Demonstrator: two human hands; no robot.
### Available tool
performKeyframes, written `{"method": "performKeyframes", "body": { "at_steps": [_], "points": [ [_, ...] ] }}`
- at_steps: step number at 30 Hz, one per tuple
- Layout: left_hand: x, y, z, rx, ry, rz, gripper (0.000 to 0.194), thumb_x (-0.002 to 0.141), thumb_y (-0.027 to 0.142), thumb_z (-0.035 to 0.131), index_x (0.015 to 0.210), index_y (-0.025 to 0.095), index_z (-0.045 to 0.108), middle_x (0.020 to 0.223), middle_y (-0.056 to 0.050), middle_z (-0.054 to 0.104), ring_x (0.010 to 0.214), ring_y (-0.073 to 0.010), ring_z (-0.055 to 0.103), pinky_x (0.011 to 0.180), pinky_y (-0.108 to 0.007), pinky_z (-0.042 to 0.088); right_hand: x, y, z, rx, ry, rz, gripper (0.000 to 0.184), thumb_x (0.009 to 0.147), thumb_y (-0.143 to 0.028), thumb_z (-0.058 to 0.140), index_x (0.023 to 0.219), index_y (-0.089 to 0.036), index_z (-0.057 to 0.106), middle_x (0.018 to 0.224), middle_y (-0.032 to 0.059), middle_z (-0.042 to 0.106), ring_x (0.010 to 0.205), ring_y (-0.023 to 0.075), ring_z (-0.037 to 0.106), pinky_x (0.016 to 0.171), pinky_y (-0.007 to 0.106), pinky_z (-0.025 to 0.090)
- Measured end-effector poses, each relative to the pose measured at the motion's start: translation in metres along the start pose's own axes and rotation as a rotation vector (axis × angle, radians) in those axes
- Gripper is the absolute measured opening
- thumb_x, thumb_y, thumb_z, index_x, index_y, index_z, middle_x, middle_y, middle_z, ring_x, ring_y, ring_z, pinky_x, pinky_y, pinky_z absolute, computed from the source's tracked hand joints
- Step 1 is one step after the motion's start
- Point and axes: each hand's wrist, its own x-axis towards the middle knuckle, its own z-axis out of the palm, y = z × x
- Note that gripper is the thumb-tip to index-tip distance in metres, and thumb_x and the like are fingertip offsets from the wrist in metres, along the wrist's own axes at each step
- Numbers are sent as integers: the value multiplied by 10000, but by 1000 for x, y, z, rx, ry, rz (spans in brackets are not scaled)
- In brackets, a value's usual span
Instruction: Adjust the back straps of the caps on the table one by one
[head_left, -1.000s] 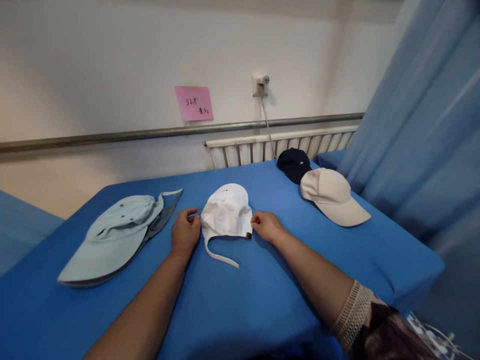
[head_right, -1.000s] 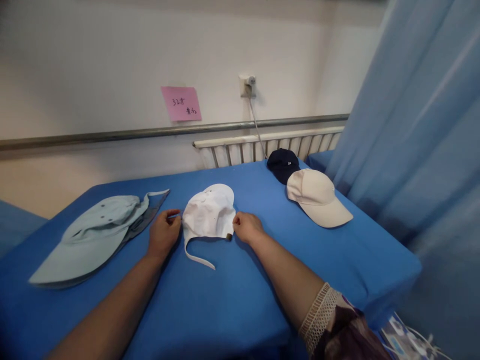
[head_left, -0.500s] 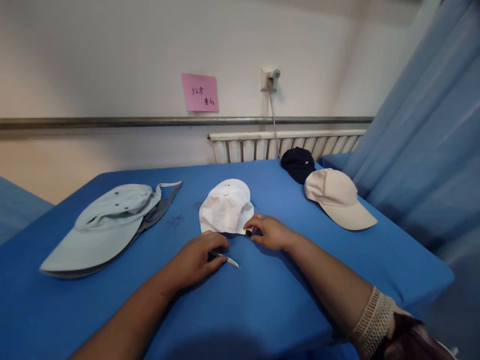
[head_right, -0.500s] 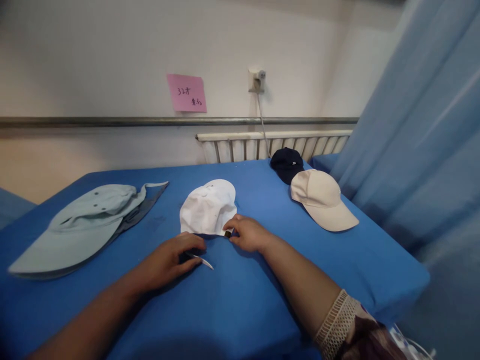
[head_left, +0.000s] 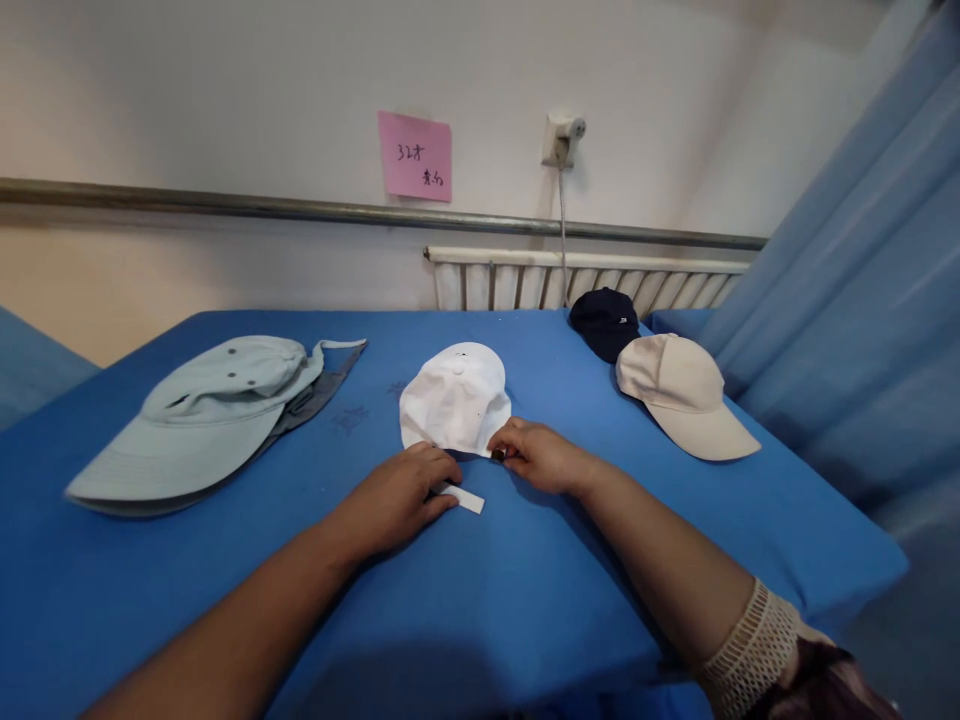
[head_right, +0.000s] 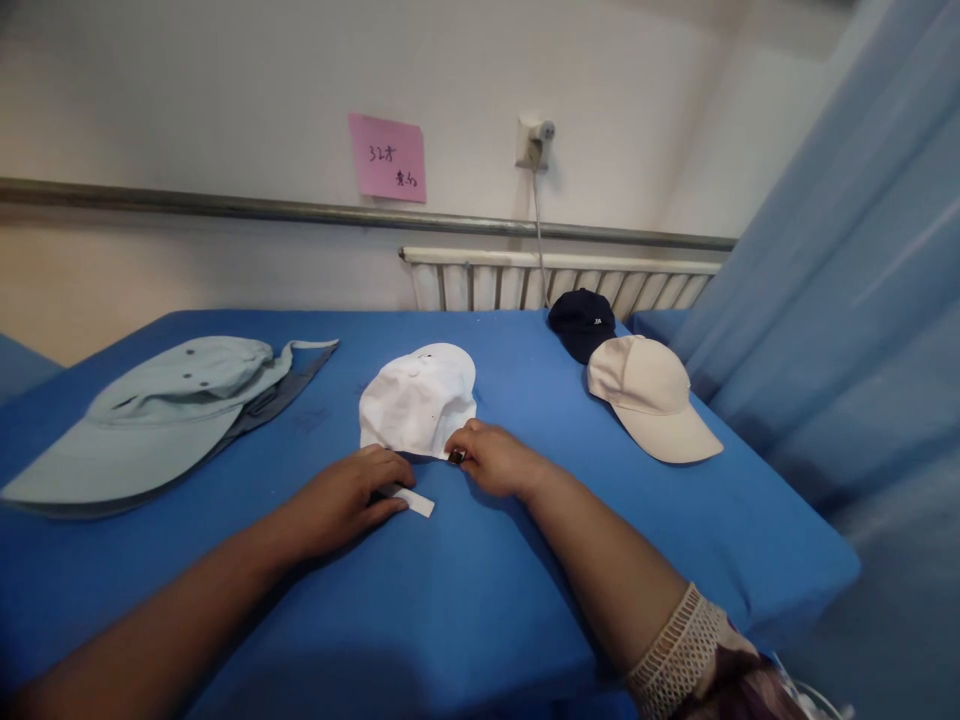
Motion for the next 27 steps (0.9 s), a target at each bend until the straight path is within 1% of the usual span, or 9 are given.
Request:
{"method": "performKeyframes", "body": {
  "at_steps": [3,8,11,15,18,20,22,24,27],
  "points": [
    [0,0,2,30,0,-8,140,901,311,566,953,222,661,931,-42,661,934,-225,571,831,-345,412,1,1,2,4,-8,15,305,779,-7,549,994,-202,643,886,15,595,791,150,552,765,270,439],
    [1,3,2,41,14,-36,151,891,320,569,934,220,673,927,-48,672,924,-230,581,821,-349,419,-1,0,4,-4,48,42,284,773,-62,636,1016,-210,643,969,33,587,825,159,553,801,298,444],
    [1,4,2,39,22,-51,154,890,325,567,928,220,673,932,-51,673,921,-231,584,820,-352,423,-1,1,5,12,35,58,241,780,-73,636,981,-205,633,981,31,581,773,140,555,761,286,451],
    [1,5,3,38,21,-71,154,890,327,564,913,217,670,916,-53,664,909,-230,585,808,-346,425,1,2,6,29,45,107,205,763,-97,663,928,-201,599,871,6,596,717,136,558,677,262,433],
    [1,4,4,46,22,-97,158,885,339,570,880,208,658,890,-55,652,883,-228,584,776,-332,424,2,2,8,78,42,156,197,768,-126,667,934,-202,594,776,-16,604,673,137,558,626,250,411],
    [1,5,5,54,39,-128,176,876,359,577,848,199,646,866,-58,646,840,-223,582,728,-318,418,1,1,8,79,48,135,241,780,-117,644,999,-209,605,785,-15,618,681,139,561,637,250,411],
    [1,5,6,59,66,-154,204,874,384,574,826,197,639,847,-59,645,796,-215,577,685,-305,405,0,0,7,42,37,66,310,793,-85,607,1071,-222,613,855,-1,635,730,144,569,683,254,419],
    [2,6,5,60,95,-174,224,874,403,566,815,200,639,840,-59,650,774,-212,577,667,-299,396,-2,0,5,-12,7,0,325,802,-59,577,1075,-227,628,923,14,638,800,153,576,738,260,427],
    [3,9,3,37,135,-231,260,877,446,550,810,212,643,836,-57,666,761,-214,586,656,-301,391,-3,1,2,-71,-21,-26,277,820,-60,562,1039,-203,652,968,43,633,883,173,583,798,278,435]
  ]
}}
